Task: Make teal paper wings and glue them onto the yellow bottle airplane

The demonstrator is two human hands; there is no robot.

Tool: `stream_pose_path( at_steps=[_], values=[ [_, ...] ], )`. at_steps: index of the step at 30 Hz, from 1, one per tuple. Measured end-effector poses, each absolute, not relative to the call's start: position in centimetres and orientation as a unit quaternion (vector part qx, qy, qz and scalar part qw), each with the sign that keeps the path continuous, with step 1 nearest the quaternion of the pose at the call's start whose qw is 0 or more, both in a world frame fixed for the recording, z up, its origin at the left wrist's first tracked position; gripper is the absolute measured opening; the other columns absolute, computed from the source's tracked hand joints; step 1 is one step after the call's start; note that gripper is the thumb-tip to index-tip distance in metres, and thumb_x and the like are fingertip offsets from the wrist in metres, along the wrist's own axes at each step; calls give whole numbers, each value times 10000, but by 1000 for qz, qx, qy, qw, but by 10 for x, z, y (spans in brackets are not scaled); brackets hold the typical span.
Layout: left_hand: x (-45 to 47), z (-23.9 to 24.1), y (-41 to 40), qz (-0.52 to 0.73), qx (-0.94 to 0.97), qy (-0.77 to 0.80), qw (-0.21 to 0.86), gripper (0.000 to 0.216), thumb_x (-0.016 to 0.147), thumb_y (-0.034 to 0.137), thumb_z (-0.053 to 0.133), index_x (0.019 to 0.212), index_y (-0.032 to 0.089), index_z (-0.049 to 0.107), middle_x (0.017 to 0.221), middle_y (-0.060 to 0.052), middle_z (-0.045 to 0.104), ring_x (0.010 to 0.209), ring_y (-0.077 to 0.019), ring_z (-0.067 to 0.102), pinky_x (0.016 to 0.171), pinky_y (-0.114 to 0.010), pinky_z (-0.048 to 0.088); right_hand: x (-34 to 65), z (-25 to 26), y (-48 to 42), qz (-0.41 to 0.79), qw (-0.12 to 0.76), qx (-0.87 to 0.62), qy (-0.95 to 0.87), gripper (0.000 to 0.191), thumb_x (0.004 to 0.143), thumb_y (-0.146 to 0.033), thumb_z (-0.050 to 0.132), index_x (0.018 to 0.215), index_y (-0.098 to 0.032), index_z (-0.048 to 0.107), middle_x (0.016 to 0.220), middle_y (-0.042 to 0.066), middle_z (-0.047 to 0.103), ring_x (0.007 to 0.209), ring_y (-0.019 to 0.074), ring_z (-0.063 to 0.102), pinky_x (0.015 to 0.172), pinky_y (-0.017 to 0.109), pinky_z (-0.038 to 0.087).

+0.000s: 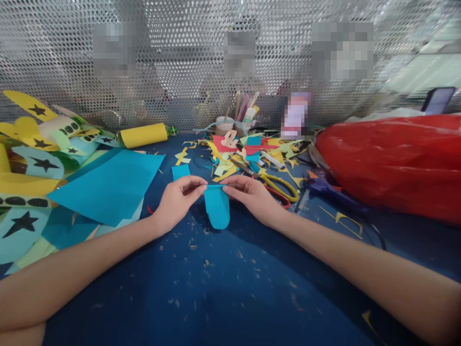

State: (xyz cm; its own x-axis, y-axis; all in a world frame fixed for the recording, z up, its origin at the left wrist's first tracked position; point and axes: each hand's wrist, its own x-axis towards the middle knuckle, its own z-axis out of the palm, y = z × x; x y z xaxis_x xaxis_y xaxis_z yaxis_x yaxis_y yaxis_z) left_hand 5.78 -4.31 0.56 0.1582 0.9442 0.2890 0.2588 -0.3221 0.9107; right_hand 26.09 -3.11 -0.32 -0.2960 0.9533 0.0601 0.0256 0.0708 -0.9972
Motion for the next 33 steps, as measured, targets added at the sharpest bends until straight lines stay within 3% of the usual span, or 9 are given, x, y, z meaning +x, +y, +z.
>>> stream_pose_path(
  at_steps=[7,13,21,33],
  values=[
    [56,3,-40,472,665,453,361,108,813,278,630,872,193,663,875,-32,715,818,-152,664,792,-303,554,260,-2,-32,559,430,-398,-587,294,820,-424,619,996,-198,686,961,61,711,862,164,659,826,367,549],
    [57,4,-42,473,668,442,367,99,814,275,627,863,196,660,868,-32,718,807,-151,667,771,-302,563,259,-2,-33,540,415,-418,-601,260,740,-381,723,929,-209,677,937,42,719,825,154,659,858,370,535],
    [59,6,-45,472,658,423,406,86,787,218,643,869,192,644,881,-29,728,835,-151,685,823,-316,574,259,-2,-32,547,417,-430,-585,255,776,-409,682,942,-216,663,943,39,717,807,156,644,870,395,524],
    [60,6,-45,464,666,411,414,139,771,250,673,896,192,655,907,-39,729,853,-158,684,820,-312,578,260,-2,-33,551,414,-412,-597,233,776,-403,681,914,-219,646,858,22,691,752,142,624,751,328,525]
  ],
)
